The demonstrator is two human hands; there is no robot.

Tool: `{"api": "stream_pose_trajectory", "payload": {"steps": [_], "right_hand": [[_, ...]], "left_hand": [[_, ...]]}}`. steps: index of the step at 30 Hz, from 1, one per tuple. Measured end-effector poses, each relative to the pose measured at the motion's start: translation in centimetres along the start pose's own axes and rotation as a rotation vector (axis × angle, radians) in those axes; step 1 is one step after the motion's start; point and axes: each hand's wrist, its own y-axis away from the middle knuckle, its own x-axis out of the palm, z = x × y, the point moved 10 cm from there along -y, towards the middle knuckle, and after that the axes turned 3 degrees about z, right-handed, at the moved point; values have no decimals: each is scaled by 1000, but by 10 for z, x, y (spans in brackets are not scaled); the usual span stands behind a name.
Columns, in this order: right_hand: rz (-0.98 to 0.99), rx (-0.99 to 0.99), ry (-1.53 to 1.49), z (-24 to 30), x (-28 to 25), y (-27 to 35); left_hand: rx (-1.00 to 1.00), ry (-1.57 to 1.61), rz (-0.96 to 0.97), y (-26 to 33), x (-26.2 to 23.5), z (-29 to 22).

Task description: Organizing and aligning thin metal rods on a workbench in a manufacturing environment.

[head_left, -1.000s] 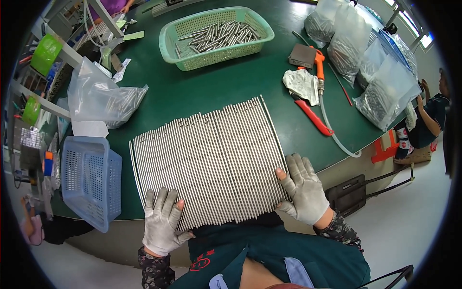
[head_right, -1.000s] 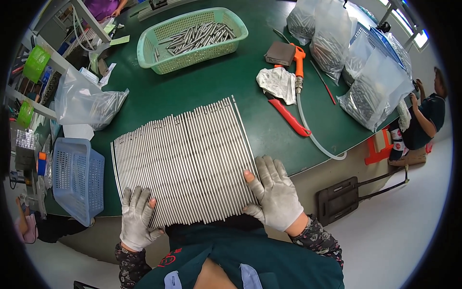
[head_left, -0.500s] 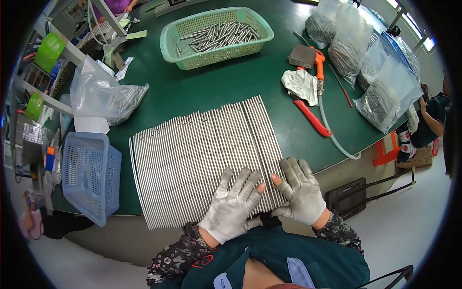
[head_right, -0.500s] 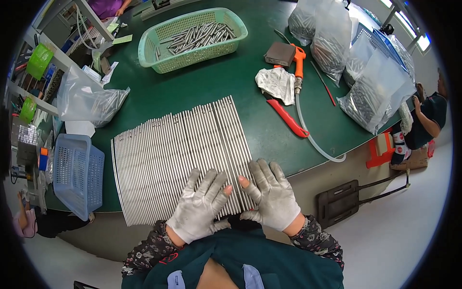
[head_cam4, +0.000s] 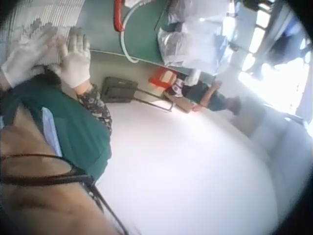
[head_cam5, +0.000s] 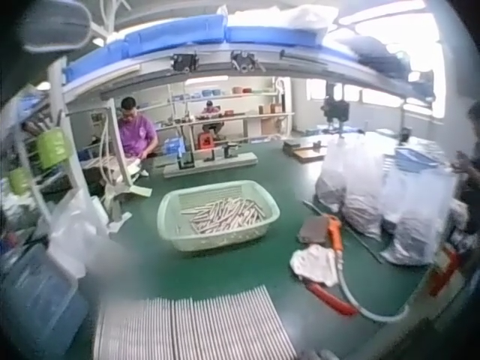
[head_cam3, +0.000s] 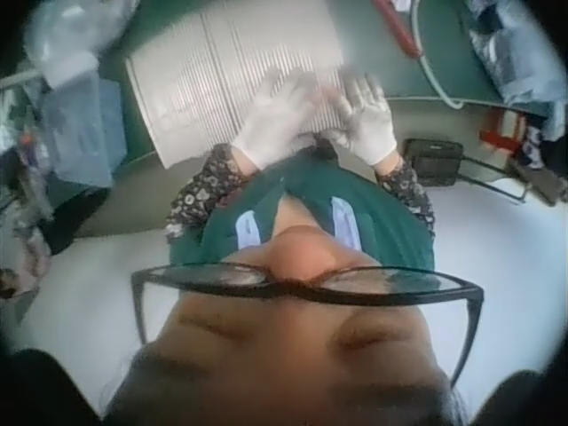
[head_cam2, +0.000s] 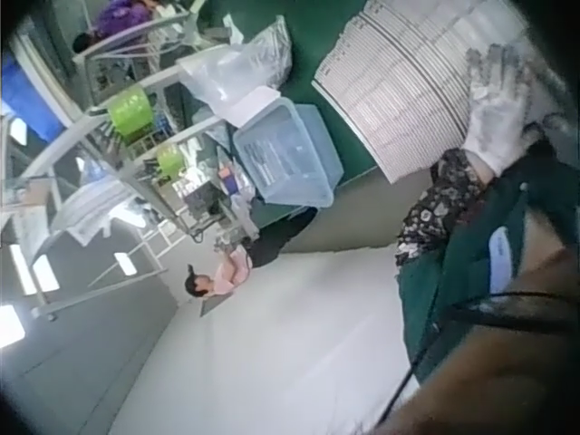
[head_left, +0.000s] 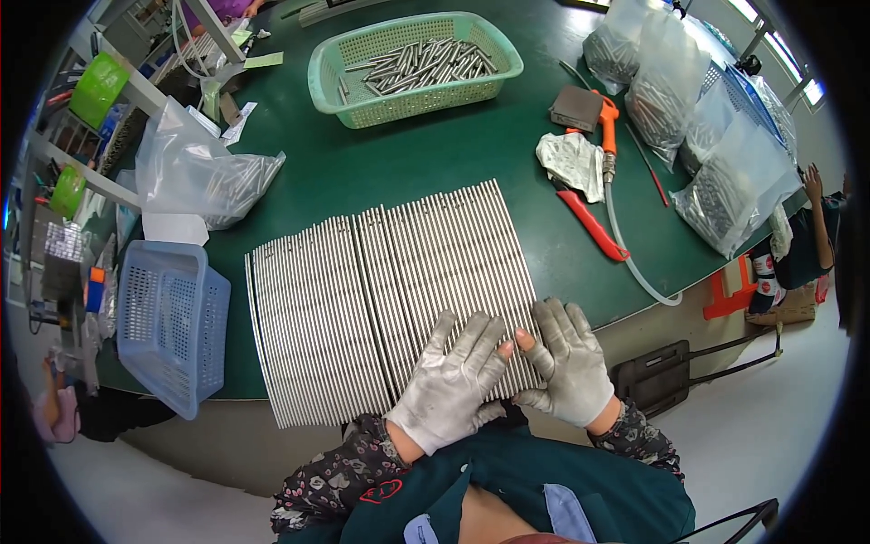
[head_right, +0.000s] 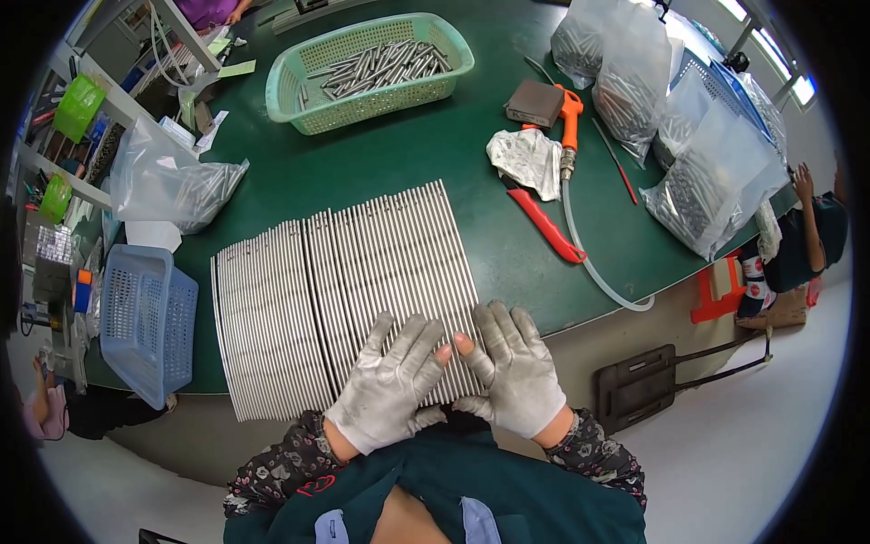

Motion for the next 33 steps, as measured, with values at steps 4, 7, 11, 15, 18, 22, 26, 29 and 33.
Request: {"api": "stream_pose_trajectory", "payload": {"steps": [4,7,11,15,18,22,26,29,33], "right_hand": [[3,9,19,-1,0,1],[-14,7,29,-1,-2,3],[-12,14,40,-1,-1,3],[-34,4,35,-1,-1,3],[-40,-1,45,-2,0,4],[-35,1,42,-2,1,5],[-16,15,52,-4,0,4],[-4,20,44,-3,-2,3],[-23,29,19,3,-4,4]], "left_hand": [[4,7,20,-3,1,-2],[10,-5,20,-4,6,-3],[17,-18,-18,-3,4,-4],[29,12,-43,-5,3,-3],[52,29,-64,-5,2,-4],[104,30,-110,-2,0,-8],[157,1,-102,7,-7,-12],[7,38,-111,23,-18,7],[-100,-9,-19,35,-9,24]]}}
